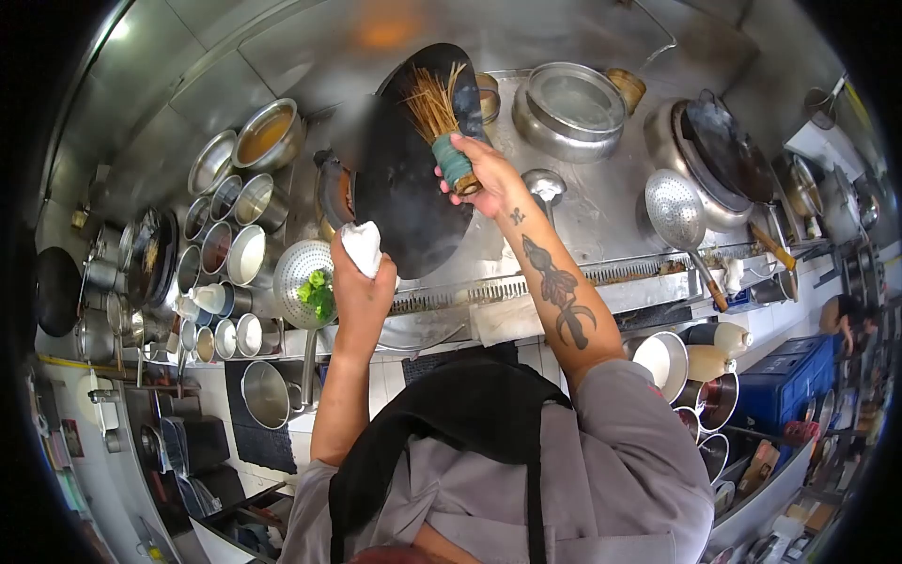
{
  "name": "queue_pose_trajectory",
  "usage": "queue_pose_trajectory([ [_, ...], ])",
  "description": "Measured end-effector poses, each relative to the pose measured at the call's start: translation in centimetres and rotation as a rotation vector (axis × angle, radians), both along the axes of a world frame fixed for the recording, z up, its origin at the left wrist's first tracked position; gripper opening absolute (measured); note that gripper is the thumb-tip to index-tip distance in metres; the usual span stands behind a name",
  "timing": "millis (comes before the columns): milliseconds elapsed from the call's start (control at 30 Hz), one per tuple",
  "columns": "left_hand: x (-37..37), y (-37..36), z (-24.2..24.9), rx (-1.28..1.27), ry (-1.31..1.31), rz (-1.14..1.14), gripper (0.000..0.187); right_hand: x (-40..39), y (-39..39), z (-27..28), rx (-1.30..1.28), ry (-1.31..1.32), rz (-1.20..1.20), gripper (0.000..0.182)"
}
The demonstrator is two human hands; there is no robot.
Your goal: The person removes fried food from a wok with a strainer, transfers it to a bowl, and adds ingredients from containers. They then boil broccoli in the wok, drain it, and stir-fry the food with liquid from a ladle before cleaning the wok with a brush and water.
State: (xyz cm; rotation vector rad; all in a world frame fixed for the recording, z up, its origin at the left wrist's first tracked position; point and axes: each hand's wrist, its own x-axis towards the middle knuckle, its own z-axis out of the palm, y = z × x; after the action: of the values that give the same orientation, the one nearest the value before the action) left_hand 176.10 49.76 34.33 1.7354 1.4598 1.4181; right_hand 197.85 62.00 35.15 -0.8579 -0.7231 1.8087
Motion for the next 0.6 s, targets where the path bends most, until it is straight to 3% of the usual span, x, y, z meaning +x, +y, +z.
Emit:
queue_pose_trajectory([
  [233,-0.1,-0.1,-0.5,0.046,0.096,0.078,0.058,0.3,-0.4,0.3,0.038,-0.008,-0.011,0.035],
  [433,-0.8,-0.3,-0.1,-0.012,0.014,0.044,0.056,-1.5,-1.0,-0.2,0.058,-0.078,-0.012,0.041],
  [500,-1.4,0.1,-1.0,-0.004,0.01,0.072,0.056,-3.4,-3.8,-1.0,0.099,-0.384,-0.077,0.049],
  [567,-1.9,0.6,-1.6,0.008,0.003,0.092,0.056,-3.8,-7.2,-6.4,0.708,-0.726,0.113,0.061],
  [600,-2.1,0.8,-1.7,-0.016,-0.056,0.135,0.056,-3.7,-9.8,-9.1,0.921,-0.784,0.054,0.06],
])
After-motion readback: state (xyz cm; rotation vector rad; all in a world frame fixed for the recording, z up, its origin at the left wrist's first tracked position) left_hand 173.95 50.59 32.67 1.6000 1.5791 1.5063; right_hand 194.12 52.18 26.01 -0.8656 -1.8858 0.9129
